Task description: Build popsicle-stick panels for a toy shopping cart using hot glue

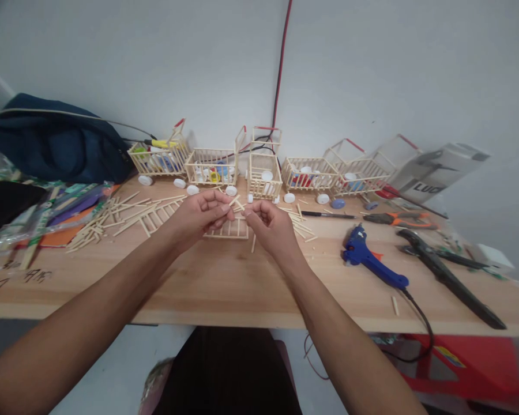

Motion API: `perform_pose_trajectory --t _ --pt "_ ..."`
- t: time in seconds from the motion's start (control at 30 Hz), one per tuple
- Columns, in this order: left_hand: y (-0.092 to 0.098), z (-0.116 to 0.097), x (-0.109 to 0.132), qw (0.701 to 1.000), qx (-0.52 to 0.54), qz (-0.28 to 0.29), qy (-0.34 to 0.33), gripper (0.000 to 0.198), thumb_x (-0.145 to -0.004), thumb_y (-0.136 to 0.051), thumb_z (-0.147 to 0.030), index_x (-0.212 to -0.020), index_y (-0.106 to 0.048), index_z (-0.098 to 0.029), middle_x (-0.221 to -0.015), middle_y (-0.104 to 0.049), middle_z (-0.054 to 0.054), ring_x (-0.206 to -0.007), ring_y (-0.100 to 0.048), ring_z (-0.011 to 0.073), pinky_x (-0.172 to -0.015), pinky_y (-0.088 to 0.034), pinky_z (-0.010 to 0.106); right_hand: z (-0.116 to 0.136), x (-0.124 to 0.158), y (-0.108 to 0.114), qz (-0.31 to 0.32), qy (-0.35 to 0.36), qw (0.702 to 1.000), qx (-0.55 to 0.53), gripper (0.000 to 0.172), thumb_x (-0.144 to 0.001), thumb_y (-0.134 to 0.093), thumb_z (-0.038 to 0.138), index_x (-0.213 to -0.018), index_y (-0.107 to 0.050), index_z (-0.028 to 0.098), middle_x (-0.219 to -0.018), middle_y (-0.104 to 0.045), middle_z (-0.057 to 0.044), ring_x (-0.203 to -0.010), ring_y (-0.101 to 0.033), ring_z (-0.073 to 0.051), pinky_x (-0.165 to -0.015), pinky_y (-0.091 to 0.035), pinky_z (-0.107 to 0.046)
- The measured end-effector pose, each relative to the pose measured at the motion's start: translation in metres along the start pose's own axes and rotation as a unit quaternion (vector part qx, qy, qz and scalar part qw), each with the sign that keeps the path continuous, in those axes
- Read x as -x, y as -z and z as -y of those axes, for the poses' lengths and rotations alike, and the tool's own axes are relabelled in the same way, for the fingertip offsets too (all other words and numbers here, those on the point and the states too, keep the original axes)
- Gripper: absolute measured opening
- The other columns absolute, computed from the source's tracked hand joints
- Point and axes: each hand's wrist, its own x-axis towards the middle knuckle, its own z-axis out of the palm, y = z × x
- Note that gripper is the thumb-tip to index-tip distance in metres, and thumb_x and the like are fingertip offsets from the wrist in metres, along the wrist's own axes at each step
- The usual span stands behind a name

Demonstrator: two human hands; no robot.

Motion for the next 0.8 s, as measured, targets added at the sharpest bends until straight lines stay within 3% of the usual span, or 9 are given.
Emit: perform_pose_trajectory --t 0.8 --pt "0.0002 0.0000 0.0004 0.999 -0.034 -0.016 -0.010 0.017 -0.074 -0.068 -0.023 -0.080 -0.056 -0.013 -0.073 -0.069 0.005 -0.046 -0.041 0.0036 -0.044 -0.029 0.018 -0.0031 0.0005 -0.0014 -0.006 -0.008 1.000 0.003 0.019 -0.078 -0.063 0.036 -0.073 -0.056 0.019 -0.061 -0.051 0.004 -0.053 -0.041 -0.009 -0.053 -0.033 -0.025"
